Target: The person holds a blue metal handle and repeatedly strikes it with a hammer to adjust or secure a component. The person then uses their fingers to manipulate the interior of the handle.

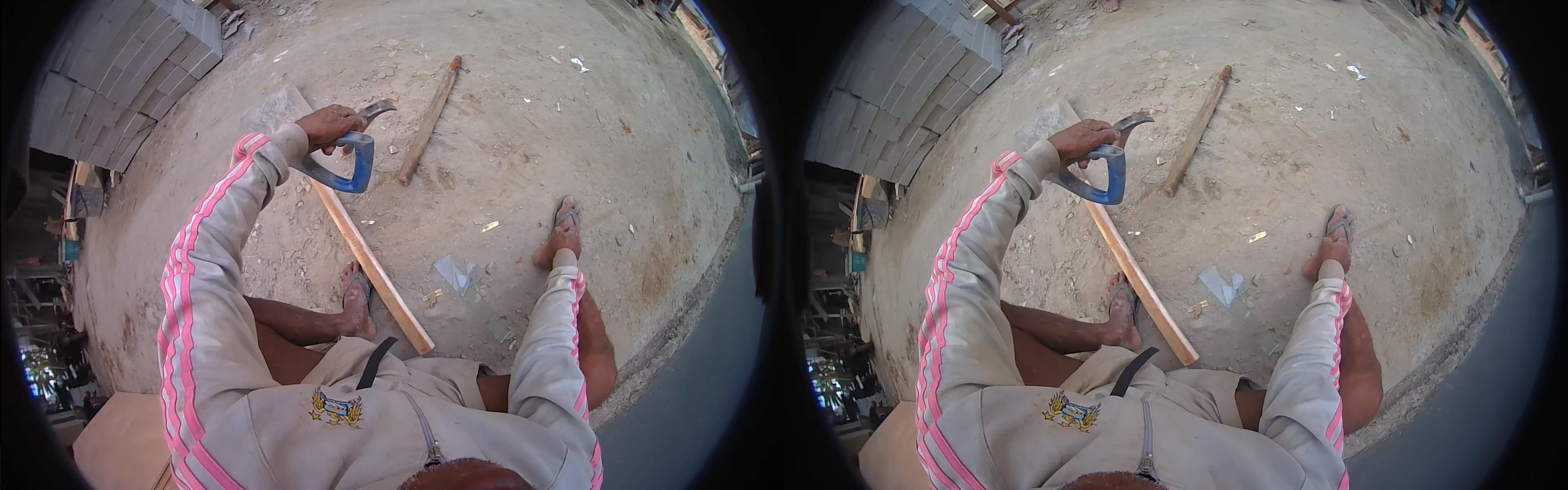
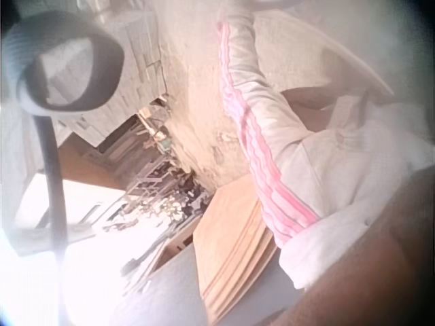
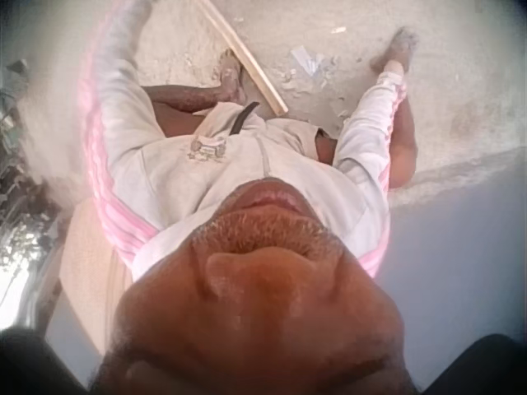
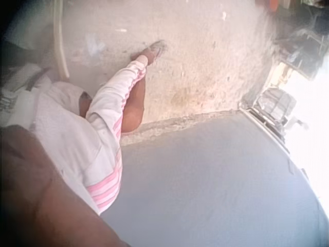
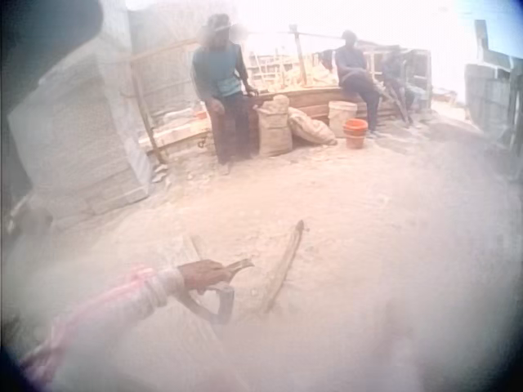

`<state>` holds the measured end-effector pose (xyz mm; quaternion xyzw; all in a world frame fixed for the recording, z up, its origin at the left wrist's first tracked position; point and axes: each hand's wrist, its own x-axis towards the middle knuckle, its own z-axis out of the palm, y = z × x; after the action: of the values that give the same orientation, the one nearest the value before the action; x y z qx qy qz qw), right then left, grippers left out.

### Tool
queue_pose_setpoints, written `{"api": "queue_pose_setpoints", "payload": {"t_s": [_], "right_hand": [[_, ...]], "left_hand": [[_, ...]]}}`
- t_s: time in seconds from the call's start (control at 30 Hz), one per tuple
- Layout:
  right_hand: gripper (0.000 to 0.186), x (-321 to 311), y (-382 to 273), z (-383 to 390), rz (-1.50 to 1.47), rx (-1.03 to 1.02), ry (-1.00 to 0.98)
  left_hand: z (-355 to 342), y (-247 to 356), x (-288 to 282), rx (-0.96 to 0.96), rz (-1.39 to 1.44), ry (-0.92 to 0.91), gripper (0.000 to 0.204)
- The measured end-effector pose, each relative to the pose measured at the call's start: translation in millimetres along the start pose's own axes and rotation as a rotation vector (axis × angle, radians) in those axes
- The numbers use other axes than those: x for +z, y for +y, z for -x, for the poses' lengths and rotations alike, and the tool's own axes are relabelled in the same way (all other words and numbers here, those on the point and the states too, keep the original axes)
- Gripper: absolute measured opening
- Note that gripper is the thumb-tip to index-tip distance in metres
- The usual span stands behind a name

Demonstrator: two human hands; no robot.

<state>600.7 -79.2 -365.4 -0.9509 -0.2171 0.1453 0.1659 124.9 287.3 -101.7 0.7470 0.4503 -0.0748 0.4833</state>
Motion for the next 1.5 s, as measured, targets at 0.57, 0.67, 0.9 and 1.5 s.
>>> {"api": "queue_pose_setpoints", "payload": {"t_s": [0.57,0.67,0.9,1.5], "right_hand": [[0.039,-46,-281,286,-0.902,-0.744,-0.858],[0.02,-44,-275,292,-1.248,-0.614,-0.569],[0.016,-117,-308,312,-1.62,-0.612,-0.391],[0.022,-122,-313,370,-0.999,-1.059,0.026]], "left_hand": [[174,49,58,0.52,0.018,-0.144,0.046],[185,71,43,0.244,0.469,-0.054,0.062],[180,75,-1,0.523,1.097,0.331,0.054],[187,79,-11,0.757,1.18,0.505,0.035]]}}
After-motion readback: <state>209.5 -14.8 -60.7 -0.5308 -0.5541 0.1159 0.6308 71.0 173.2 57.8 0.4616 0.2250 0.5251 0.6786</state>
